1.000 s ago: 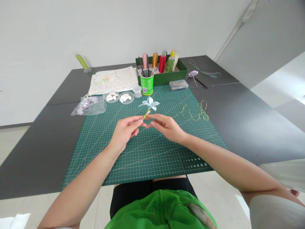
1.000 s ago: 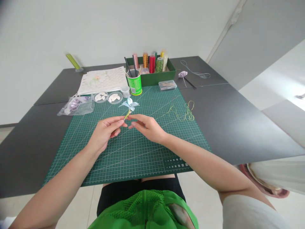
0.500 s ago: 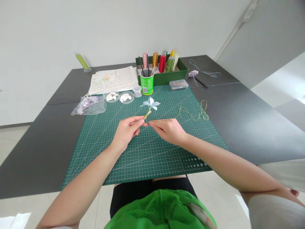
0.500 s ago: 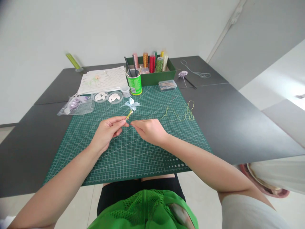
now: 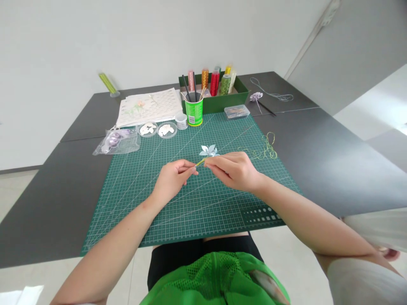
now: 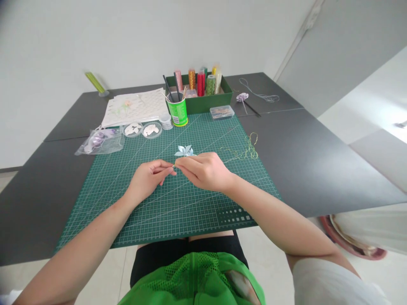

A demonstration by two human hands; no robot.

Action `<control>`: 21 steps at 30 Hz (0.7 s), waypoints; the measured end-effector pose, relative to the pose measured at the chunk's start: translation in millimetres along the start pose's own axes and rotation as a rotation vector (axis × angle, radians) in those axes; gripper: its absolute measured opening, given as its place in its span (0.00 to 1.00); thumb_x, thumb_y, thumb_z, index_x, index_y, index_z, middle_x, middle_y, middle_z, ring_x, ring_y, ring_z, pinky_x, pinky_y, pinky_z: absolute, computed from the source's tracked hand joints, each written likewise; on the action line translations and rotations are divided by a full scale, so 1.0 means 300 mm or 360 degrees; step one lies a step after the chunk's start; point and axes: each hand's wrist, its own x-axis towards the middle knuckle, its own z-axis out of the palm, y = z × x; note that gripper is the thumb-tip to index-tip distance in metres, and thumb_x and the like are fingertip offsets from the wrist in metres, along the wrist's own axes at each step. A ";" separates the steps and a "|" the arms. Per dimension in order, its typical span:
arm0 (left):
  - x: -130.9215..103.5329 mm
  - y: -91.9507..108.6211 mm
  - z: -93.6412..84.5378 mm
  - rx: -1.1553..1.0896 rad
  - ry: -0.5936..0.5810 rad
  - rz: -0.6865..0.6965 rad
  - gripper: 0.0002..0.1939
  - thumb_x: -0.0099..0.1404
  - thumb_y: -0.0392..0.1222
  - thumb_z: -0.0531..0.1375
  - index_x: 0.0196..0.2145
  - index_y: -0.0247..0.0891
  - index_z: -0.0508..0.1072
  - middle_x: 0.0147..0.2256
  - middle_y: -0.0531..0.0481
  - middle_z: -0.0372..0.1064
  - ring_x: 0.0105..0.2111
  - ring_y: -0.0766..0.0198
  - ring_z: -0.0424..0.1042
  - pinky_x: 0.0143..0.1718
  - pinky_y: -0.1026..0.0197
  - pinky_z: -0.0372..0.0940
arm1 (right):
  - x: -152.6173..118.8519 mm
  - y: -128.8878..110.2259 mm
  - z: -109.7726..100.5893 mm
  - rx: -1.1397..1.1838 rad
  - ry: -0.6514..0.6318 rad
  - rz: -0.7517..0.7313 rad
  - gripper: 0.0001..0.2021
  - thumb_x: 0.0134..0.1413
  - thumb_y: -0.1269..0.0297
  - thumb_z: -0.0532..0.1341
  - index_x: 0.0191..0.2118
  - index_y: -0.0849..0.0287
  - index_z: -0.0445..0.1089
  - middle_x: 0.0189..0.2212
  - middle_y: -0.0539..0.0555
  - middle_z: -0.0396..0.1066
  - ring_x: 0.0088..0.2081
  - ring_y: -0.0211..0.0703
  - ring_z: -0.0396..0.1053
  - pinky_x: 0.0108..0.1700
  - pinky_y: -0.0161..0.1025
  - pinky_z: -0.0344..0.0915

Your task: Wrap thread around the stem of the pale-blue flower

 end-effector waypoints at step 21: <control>-0.050 0.000 0.028 0.0742 -0.0322 0.0695 0.11 0.72 0.42 0.60 0.43 0.47 0.83 0.38 0.54 0.83 0.31 0.61 0.80 0.33 0.61 0.67 | 0.038 0.061 -0.046 0.1108 -0.0125 0.0942 0.11 0.61 0.55 0.66 0.43 0.52 0.84 0.41 0.53 0.83 0.43 0.46 0.81 0.44 0.39 0.77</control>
